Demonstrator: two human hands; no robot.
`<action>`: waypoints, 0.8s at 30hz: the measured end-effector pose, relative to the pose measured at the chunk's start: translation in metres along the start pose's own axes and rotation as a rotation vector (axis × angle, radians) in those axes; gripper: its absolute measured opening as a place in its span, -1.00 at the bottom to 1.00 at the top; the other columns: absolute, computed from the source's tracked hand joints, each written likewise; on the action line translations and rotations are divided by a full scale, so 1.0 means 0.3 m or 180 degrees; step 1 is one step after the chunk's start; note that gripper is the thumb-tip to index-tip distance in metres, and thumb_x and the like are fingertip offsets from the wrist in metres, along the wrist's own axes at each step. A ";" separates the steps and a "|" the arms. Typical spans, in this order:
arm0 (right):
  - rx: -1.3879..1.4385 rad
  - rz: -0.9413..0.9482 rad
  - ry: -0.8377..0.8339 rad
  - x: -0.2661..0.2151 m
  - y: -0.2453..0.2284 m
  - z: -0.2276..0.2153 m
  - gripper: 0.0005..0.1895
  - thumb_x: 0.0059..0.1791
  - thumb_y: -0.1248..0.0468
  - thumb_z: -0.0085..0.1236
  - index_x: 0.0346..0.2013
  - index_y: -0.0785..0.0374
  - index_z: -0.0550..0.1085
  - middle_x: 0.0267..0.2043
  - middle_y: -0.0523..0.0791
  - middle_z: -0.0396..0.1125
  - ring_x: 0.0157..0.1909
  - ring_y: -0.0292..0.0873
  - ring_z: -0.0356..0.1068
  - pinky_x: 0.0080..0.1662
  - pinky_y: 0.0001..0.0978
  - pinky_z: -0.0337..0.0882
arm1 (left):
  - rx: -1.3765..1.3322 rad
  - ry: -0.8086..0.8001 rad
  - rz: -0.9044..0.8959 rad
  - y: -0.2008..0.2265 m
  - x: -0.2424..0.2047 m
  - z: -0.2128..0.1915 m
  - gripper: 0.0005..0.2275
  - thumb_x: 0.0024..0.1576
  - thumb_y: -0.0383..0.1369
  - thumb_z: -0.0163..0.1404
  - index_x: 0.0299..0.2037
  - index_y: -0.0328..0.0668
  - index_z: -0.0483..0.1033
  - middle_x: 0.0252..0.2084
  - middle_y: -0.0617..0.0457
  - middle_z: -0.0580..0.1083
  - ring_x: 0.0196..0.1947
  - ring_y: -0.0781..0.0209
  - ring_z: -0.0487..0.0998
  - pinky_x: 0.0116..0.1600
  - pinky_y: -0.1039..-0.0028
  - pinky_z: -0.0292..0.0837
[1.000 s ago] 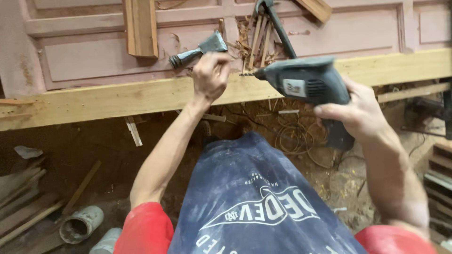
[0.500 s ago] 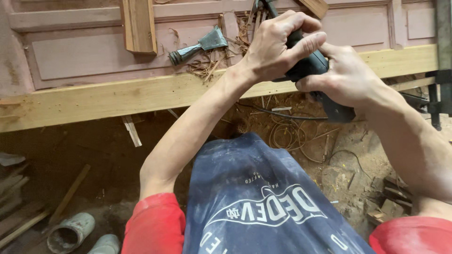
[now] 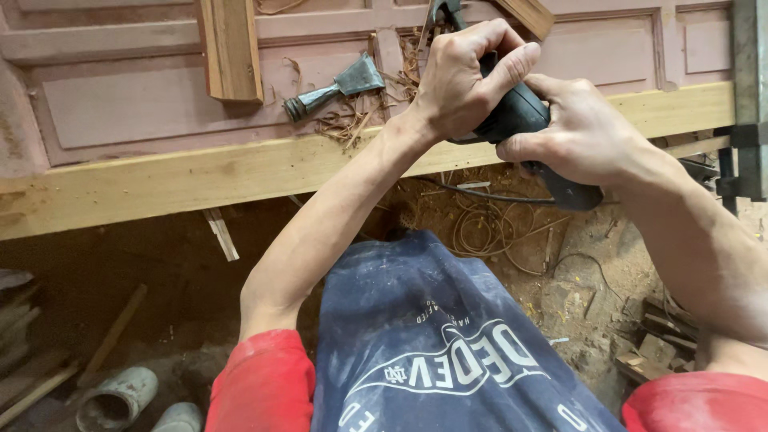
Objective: The person shaves a small wooden stick with a chisel, then uses a hammer to tap it into place on a wooden door frame. They adjust a metal bar clamp, use a power drill to secure components, and continue assembling the door structure.
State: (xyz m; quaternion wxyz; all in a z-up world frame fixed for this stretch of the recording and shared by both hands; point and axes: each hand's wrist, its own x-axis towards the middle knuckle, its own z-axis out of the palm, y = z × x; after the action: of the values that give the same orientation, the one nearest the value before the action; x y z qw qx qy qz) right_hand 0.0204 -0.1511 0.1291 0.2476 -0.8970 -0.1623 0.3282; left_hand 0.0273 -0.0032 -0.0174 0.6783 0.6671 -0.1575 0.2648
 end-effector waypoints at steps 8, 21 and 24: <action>-0.0597 -0.0117 -0.0262 0.068 -0.026 -0.053 -0.51 -0.23 0.26 0.35 -0.06 0.38 0.46 -0.48 0.00 0.44 -0.49 -0.14 0.45 -0.44 -0.27 0.44 | 0.0067 0.0073 -0.0171 -0.048 0.031 0.000 -0.73 0.27 -0.16 0.02 -0.35 -0.17 0.58 -0.48 0.06 0.59 -0.54 0.36 0.61 -0.46 0.50 0.54; -0.0687 0.0536 -0.0728 0.299 -0.164 -0.136 -0.59 -0.18 0.28 0.31 -0.07 0.35 0.56 -0.38 0.05 0.51 -0.48 -0.09 0.49 -0.43 -0.26 0.51 | -0.0019 0.0217 -0.0316 -0.222 0.136 -0.092 -0.72 0.21 -0.22 -0.02 -0.43 -0.27 0.53 -0.56 -0.01 0.55 -0.62 0.27 0.57 -0.52 0.45 0.51; -0.1081 0.0651 -0.0681 0.315 -0.180 -0.151 -0.63 -0.18 0.28 0.32 -0.12 0.38 0.56 -0.41 0.09 0.50 -0.49 -0.06 0.48 -0.41 -0.22 0.47 | -0.0120 0.0468 -0.0497 -0.214 0.150 -0.087 -0.71 0.20 -0.21 0.00 -0.45 -0.26 0.56 -0.58 0.01 0.57 -0.62 0.27 0.59 -0.52 0.44 0.49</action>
State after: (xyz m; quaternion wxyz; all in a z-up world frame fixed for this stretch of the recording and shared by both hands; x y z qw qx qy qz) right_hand 0.1129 -0.0789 0.1407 0.0398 -0.8977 -0.1489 0.4128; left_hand 0.0965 0.0314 -0.0462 0.7190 0.6432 -0.0598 0.2565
